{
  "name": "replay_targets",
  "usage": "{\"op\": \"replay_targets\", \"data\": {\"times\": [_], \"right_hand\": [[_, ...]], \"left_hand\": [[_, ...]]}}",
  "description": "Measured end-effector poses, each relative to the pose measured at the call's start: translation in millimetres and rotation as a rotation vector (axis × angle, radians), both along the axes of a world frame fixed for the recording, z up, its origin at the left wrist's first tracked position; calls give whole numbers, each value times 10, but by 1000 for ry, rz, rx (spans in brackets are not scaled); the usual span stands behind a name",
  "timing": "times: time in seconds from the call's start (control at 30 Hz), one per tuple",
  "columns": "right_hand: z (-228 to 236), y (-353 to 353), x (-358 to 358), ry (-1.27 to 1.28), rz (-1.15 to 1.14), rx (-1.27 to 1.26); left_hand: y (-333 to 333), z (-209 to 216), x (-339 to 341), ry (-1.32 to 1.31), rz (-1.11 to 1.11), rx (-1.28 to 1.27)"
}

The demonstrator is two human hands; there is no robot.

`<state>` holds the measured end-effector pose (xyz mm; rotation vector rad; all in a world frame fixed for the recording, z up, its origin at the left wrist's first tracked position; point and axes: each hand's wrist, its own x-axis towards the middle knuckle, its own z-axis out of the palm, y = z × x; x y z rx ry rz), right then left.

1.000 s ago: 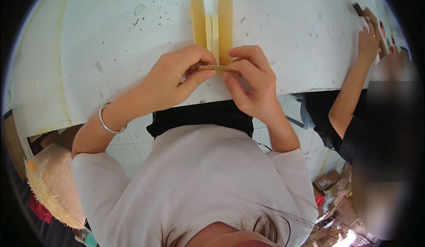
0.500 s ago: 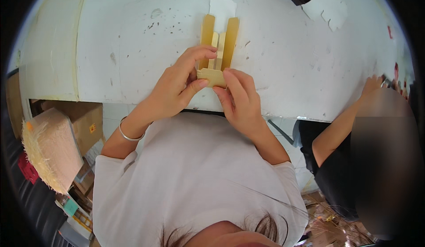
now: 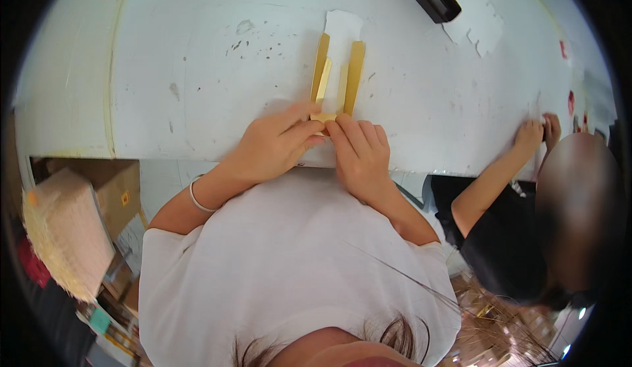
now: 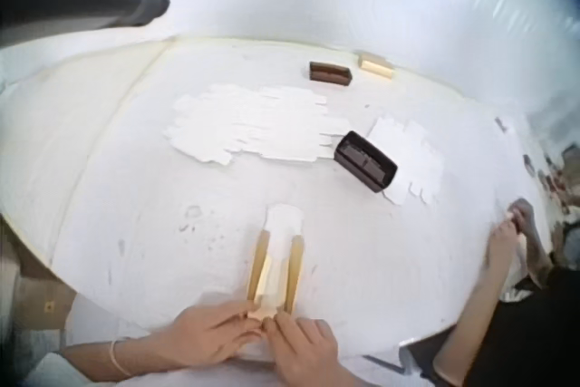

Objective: The person folds flat cardboard pieces into small rectangular boxes and inserts a dark rectangular object into each one. The person repeats this process multiple times, placing the finished boxes on the table.

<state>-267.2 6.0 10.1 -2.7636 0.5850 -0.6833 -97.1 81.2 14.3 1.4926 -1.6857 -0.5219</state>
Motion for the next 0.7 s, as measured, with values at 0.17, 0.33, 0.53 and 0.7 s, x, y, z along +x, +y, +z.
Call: {"op": "replay_targets", "data": {"times": [0.17,0.33,0.53,0.7], "right_hand": [[68,116,117,98,-150,-1],[85,181,195,182,-249,64],[132,163,210,219,-264,174],[98,205,143,-7,-235,305]], "left_hand": [[-79,-48,88,-214,-110,-143],[-108,-89,52,-252,-155,6],[-116,-133,54,-149,-173,25],[-76,-66,59,-22,-200,-9]]}}
